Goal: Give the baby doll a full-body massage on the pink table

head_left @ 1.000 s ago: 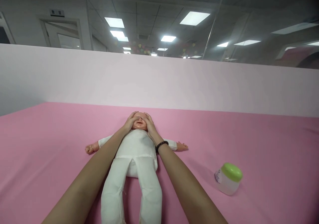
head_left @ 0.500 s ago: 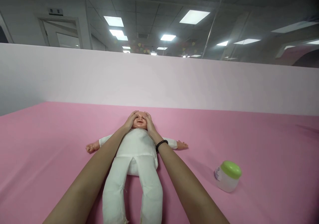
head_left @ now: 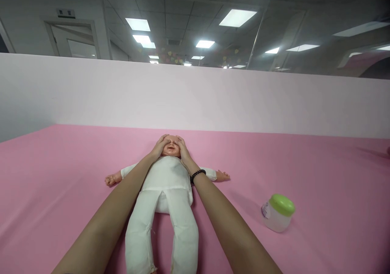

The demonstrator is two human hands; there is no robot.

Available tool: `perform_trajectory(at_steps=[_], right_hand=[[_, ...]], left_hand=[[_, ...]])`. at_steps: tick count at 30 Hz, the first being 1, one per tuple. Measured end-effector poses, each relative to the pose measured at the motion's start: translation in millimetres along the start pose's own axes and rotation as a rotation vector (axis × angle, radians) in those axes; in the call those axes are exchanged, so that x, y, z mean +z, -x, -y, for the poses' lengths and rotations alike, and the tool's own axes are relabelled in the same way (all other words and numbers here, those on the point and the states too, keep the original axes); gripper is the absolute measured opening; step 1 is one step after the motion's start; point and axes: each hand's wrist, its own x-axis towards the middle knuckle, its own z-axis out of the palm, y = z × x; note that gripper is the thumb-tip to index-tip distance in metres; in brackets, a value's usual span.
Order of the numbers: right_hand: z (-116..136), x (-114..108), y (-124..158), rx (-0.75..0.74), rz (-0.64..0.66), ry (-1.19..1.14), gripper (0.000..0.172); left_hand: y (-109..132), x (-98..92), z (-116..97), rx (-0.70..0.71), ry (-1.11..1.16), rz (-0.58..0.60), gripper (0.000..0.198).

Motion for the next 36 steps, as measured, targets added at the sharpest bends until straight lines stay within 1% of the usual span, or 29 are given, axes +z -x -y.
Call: perform_trajectory(at_steps=[3, 7, 9, 15, 21, 24, 27, 29, 33, 36], right_hand=[[0.8, -0.2, 0.4, -0.008, -0.003, 0.047, 0.062], [-0.5, -0.5, -1.5, 0.005, -0.026, 0.022, 0.056], [-1.1, -0.5, -1.5, 0.013, -0.018, -0.006, 0.057], [2.1, 0.0, 2.6, 0.013, 0.015, 0.029, 0.065], [0.9, 0.2, 0.4, 0.017, -0.007, -0.029, 0.056], [1.9, 0.5, 2.1, 0.022, 0.012, -0.040, 0.057], [4.2, 1.1, 4.4, 0.009, 0.023, 0.004, 0.061], [4.9, 1.4, 4.6, 0.002, 0.015, 0.020, 0.061], [3.7, 1.2, 3.3, 0.021, 0.001, -0.026, 0.056], [2.5, 0.1, 3.4, 0.027, 0.012, -0.037, 0.058]], left_hand=[[2.1, -1.3, -0.2, -0.001, 0.013, 0.033, 0.054], [1.4, 2.3, -3.7, -0.015, -0.016, -0.033, 0.051], [1.1, 3.0, -4.3, -0.019, -0.027, -0.051, 0.050], [2.1, -2.5, 0.7, 0.004, -0.005, 0.023, 0.055], [-2.4, 0.6, 0.0, -0.020, -0.009, -0.047, 0.051], [-0.7, -0.4, 0.4, -0.017, 0.007, -0.018, 0.051], [2.8, -1.5, -0.4, -0.016, 0.021, 0.026, 0.053], [4.5, -0.1, -2.4, -0.030, 0.022, 0.018, 0.053], [5.6, 4.5, -6.4, -0.053, 0.015, -0.041, 0.048], [6.7, 3.6, -6.1, -0.041, 0.022, -0.024, 0.047]])
